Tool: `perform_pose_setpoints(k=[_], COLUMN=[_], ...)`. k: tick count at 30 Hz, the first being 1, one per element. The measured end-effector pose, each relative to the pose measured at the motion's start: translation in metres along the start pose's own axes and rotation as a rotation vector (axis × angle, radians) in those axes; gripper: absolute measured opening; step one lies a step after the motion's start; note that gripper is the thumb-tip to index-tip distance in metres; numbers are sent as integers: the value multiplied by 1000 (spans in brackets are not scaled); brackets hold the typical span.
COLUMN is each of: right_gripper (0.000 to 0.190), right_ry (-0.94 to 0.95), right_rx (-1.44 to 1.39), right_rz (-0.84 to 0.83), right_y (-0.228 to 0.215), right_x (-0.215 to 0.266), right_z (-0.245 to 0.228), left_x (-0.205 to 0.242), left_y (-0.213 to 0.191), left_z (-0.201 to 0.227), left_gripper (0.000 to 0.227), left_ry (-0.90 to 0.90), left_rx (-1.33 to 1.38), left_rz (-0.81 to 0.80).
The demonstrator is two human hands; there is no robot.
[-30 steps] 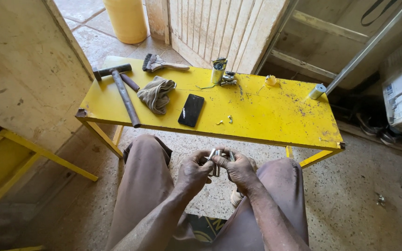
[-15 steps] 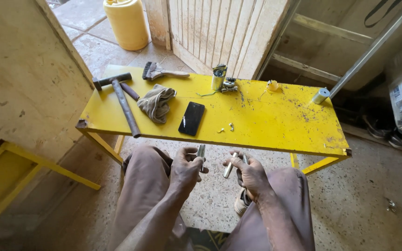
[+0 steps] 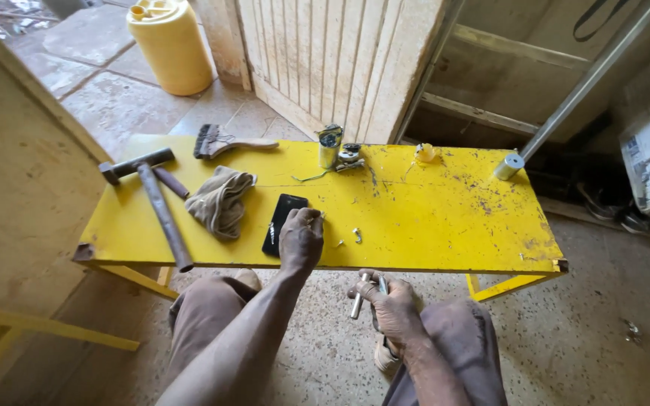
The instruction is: The person disassembles a cylindrical metal lock mechanism on a yellow workbench, removing internal components and manipulating them with their hands. They then reassemble the parts, fitting the cylinder back together and testing the mechanism.
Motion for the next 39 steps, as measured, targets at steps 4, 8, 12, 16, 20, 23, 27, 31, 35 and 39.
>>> perform_pose_setpoints(k=[4, 8, 12, 16, 20, 23, 27, 31, 35, 39], right_gripper=[35, 38, 38, 31, 43, 44, 39, 59, 45, 46], right_ry=[12, 62, 71, 58, 26, 7, -53, -49, -93, -165], right_rx=[60, 101, 37, -79, 21, -32, 143, 222, -187, -205], right_rz=[29, 18, 41, 12, -93, -154, -67, -83, -138, -181], right_y=[-2, 2, 4, 4, 9, 15, 14, 9, 9, 6], right_x=[-13, -12, -17, -10, 10, 32, 55, 46, 33, 30], right_z=[1, -4, 6, 15, 11, 2, -14, 4, 31, 36], left_x=[1, 24, 63, 136, 185, 197, 195, 193, 189, 187], left_y=[-3, -28, -49, -66, -61, -67, -66, -69, -53, -48], left_z=[5, 8, 17, 28, 19, 19, 4, 7, -16, -22], left_gripper=[42, 52, 66, 44, 50, 51, 52, 42, 35, 46], left_ry=[45, 120, 32, -365, -481, -474, -457, -438, -447, -419], left_rx=[-171, -181, -49, 193, 437, 508, 691, 809, 868, 928], left_rz=[-31, 11, -63, -406, -633, -631, -699, -700, -631, -615])
Point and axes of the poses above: each hand's wrist, its own x-axis away from the middle knuckle, its own y-axis out of the palm, z = x × y, the point moved 4 cm from there along -x, towards the middle knuckle, and after that the axes turned 10 degrees about -y, right-handed, at the moved point
